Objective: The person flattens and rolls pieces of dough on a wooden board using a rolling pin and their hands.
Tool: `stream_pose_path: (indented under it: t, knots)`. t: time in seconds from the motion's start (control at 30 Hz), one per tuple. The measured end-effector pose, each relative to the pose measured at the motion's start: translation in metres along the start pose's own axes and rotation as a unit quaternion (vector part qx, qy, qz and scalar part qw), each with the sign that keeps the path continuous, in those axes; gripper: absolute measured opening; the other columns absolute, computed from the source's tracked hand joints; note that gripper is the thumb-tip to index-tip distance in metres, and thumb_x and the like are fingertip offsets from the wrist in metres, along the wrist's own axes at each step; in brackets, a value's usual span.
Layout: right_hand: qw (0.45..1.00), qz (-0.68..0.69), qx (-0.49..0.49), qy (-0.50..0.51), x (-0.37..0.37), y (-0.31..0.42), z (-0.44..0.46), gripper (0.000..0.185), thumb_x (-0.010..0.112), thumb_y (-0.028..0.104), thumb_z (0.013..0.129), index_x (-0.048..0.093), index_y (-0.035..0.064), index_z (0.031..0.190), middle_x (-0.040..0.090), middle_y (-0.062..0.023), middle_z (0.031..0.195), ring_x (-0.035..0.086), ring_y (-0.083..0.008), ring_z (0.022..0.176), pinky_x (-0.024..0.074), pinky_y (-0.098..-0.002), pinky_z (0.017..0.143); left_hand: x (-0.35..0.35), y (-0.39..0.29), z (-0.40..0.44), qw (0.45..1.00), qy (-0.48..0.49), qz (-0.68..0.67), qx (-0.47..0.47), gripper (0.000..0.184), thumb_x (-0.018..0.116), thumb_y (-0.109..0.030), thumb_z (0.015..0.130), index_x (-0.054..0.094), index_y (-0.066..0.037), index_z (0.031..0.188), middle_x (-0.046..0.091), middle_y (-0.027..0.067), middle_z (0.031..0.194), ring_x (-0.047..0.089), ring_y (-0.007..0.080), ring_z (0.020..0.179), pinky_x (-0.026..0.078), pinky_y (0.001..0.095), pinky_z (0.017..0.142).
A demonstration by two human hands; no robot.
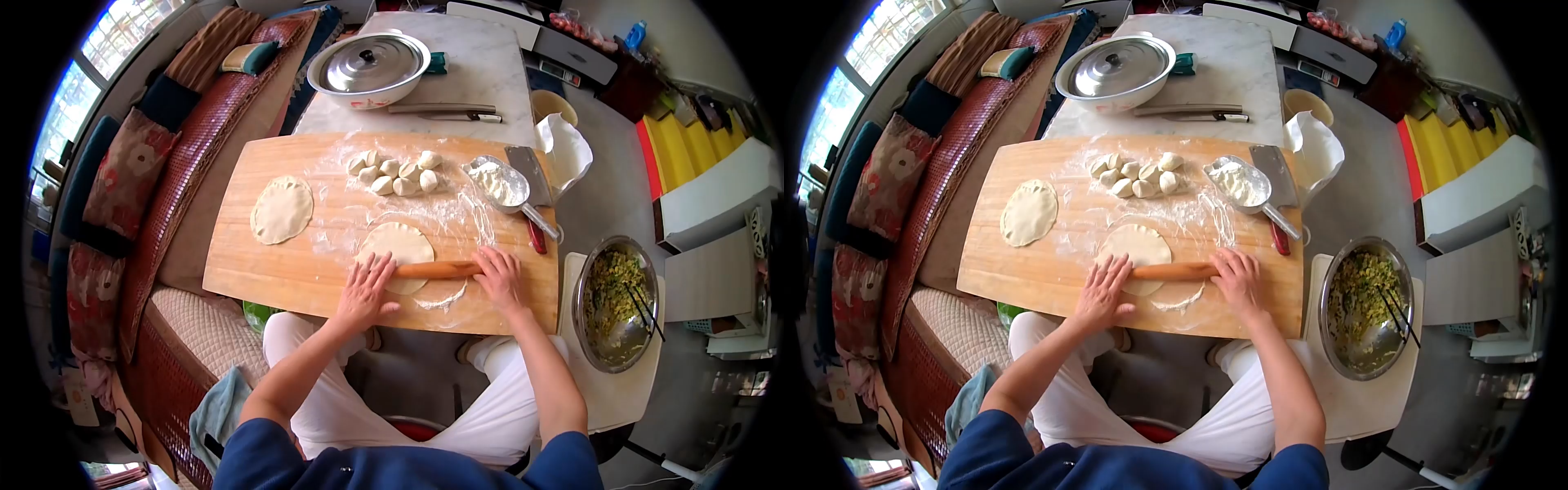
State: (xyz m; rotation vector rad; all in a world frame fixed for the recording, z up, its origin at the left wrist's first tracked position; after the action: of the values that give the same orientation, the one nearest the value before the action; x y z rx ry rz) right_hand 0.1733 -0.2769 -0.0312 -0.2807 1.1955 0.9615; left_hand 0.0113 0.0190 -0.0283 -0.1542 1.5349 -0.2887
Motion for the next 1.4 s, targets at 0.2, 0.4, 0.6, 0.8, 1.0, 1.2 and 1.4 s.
stream_pose_path:
  t: [0.2, 0.4, 0.6, 0.8, 1.0, 1.2, 1.4]
  knots:
    - [0.992, 0.037, 0.088, 0.079, 0.008, -0.010, 0.046, 0.045, 0.076, 0.027, 0.084, 0.064, 0.0155, 0.126, 0.066, -0.0075, 0.112, 0.062, -0.0290, 0.103, 0.0472, -0.0428, 0.088, -0.007, 0.023, 0.088, 0.987, -0.072, -0.006, -0.142, 0.083, 0.059, -0.050, 0.094, 0.026, -0.008, 0.157, 0.023, 0.0099, 0.165, 0.019, 0.0366, 0.152, 0.019, 0.0535, 0.122]
    - [0.947, 0.179, 0.254, -0.076, 0.020, -0.030, 0.001, 0.034, 0.068, 0.030, 0.093, 0.069, 0.0057, 0.117, 0.071, -0.0147, 0.113, 0.068, -0.0368, 0.099, 0.0536, -0.0388, 0.079, 0.030, -0.006, 0.097, 0.981, -0.034, 0.030, -0.188, 0.079, 0.053, -0.054, 0.096, 0.028, -0.010, 0.157, 0.022, 0.0096, 0.166, 0.018, 0.0325, 0.153, 0.017, 0.0482, 0.124]
    - [0.965, 0.144, 0.220, 0.005, -0.002, -0.025, -0.012, 0.036, 0.071, 0.034, 0.089, 0.071, 0.0094, 0.116, 0.070, -0.0101, 0.098, 0.067, -0.0325, 0.091, 0.0529, -0.0405, 0.077, -0.022, 0.017, 0.072, 0.998, -0.034, 0.010, 0.050, 0.086, 0.070, -0.049, 0.085, 0.034, -0.015, 0.156, 0.028, 0.0054, 0.164, 0.020, 0.0311, 0.153, 0.017, 0.0494, 0.124]
    - [0.997, 0.060, -0.004, 0.052, 0.006, 0.020, 0.011, 0.033, 0.076, 0.032, 0.082, 0.071, 0.0207, 0.113, 0.067, -0.0030, 0.102, 0.062, -0.0245, 0.098, 0.0468, -0.0395, 0.086, -0.010, 0.023, -0.011, 0.998, -0.064, -0.002, -0.026, 0.082, 0.071, -0.039, 0.086, 0.035, -0.010, 0.154, 0.030, 0.0082, 0.162, 0.022, 0.0324, 0.152, 0.019, 0.0519, 0.122]
    - [1.000, 0.001, 0.013, 0.023, 0.048, 0.017, 0.087, 0.034, 0.073, 0.035, 0.086, 0.070, 0.0254, 0.118, 0.061, -0.0011, 0.123, 0.053, -0.0222, 0.118, 0.0380, -0.0449, 0.102, -0.007, 0.053, 0.053, 0.982, -0.108, -0.008, -0.156, 0.084, 0.067, -0.044, 0.089, 0.031, -0.007, 0.155, 0.029, 0.0104, 0.163, 0.023, 0.0353, 0.151, 0.019, 0.0532, 0.122]
    - [0.999, 0.014, 0.027, 0.045, 0.043, -0.003, 0.036, 0.036, 0.076, 0.036, 0.082, 0.072, 0.0263, 0.117, 0.058, -0.0019, 0.136, 0.046, -0.0279, 0.131, 0.0323, -0.0490, 0.112, 0.010, 0.017, 0.014, 0.997, -0.022, -0.017, -0.075, 0.094, 0.066, -0.053, 0.085, 0.027, -0.007, 0.157, 0.025, 0.0129, 0.164, 0.022, 0.0372, 0.151, 0.019, 0.0529, 0.122]
    - [0.999, 0.015, -0.013, 0.039, 0.023, 0.020, 0.049, 0.038, 0.078, 0.033, 0.080, 0.072, 0.0259, 0.118, 0.057, -0.0011, 0.139, 0.044, -0.0324, 0.134, 0.0294, -0.0530, 0.115, 0.001, 0.018, -0.004, 0.994, -0.056, -0.031, -0.091, 0.091, 0.069, -0.048, 0.086, 0.029, -0.005, 0.156, 0.027, 0.0147, 0.163, 0.022, 0.0392, 0.151, 0.020, 0.0538, 0.121]
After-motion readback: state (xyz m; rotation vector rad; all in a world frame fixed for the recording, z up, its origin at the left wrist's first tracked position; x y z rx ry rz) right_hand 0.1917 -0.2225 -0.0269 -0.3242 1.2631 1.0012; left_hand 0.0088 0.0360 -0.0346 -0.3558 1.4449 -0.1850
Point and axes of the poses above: each hand's wrist, its own z-axis towards the middle knuckle, its own x-axis out of the palm, y = z × x, the point moved 1 cm from there along z, towards the middle knuckle
